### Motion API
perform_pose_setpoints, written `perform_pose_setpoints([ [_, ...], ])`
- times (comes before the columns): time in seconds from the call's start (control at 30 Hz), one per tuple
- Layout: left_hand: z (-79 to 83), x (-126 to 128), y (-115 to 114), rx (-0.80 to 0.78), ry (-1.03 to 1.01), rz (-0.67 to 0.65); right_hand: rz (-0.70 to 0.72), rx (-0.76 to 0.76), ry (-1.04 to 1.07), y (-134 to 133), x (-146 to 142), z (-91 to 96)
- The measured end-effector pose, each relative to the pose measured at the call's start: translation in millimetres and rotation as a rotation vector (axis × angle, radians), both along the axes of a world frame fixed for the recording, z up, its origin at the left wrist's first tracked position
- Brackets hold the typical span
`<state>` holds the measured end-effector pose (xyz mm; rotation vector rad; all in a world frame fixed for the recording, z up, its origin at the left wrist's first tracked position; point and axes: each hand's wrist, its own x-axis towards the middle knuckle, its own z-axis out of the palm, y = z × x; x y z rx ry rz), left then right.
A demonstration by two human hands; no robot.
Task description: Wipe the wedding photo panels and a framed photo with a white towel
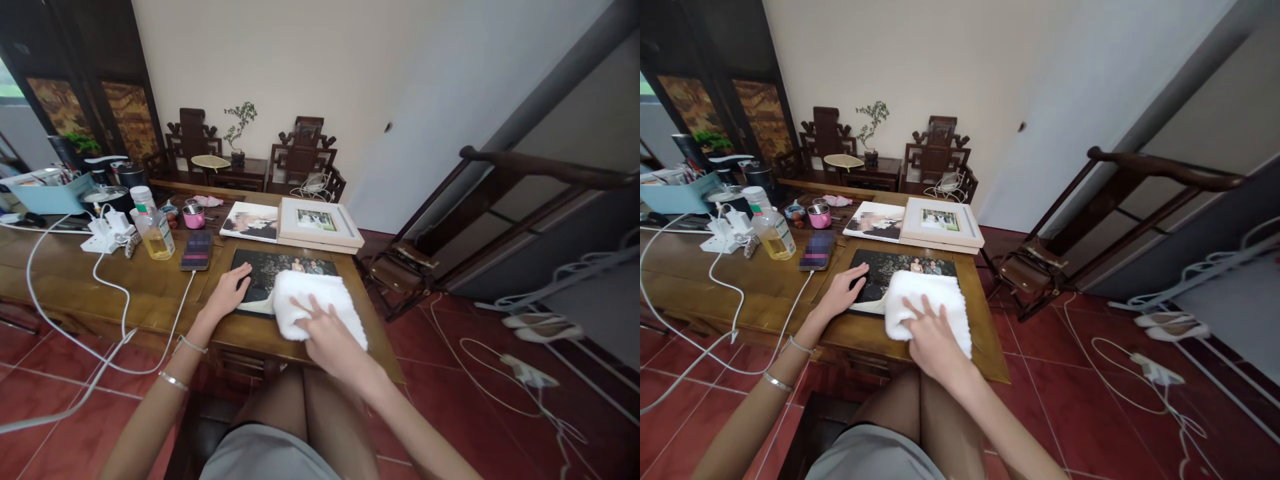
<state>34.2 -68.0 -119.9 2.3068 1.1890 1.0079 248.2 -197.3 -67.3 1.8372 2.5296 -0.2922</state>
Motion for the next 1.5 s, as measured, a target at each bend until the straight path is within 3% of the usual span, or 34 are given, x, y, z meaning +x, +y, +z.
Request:
perform_pose_setpoints([
  [0.1,-1.5,-0.1,0.7,0.016,0.006,-0.019,-0.152,0.025,-0.03,24.5,17.1,-1.0],
  [0.2,-2.3,-0.2,1.4,0.021,0.0,-0.026,-0.182,0.058,-0.015,62.9,18.6,0.1],
  [0.4,-2.3,-0.6,2.4,0.039,0.025,-0.008,-0.006,0.069,0.129,137.7,-30.4,11.2],
  [0.53,0.8,-1.5,1.8,0.046,0.043,-0.018,0.092,0.066,0.192,157.8,-66.6,17.0],
  [0.63,1.6,-2.1,1.9,0.049,0.05,-0.027,0.082,0.098,0.199,151.9,-68.2,14.2],
  [0.7,0.8,-2.2,2.3,0.052,0.043,-0.025,0.048,0.124,0.191,143.3,-52.5,9.4],
  [0.9,-1.7,-1.7,2.2,0.042,0.019,-0.008,-0.107,0.155,0.154,111.8,38.2,-9.8],
  [1.03,-2.1,-1.3,2.6,0.039,-0.003,-0.002,-0.135,0.189,0.123,57.7,71.6,-24.5],
  [1.17,-3.4,-1.5,4.2,0.048,-0.001,-0.006,0.009,0.156,0.121,-16.9,66.4,-25.7],
  [1.27,-4.0,-2.0,5.2,0.053,-0.008,-0.027,0.083,0.132,0.147,-44.4,60.3,-20.5],
  [1.37,-4.2,-2.2,5.8,0.061,-0.003,-0.04,0.069,0.147,0.153,-28.1,63.8,-19.4],
  [1.5,-4.1,-2.4,5.8,0.058,-0.003,-0.042,-0.01,0.181,0.126,41.2,76.2,-22.5],
])
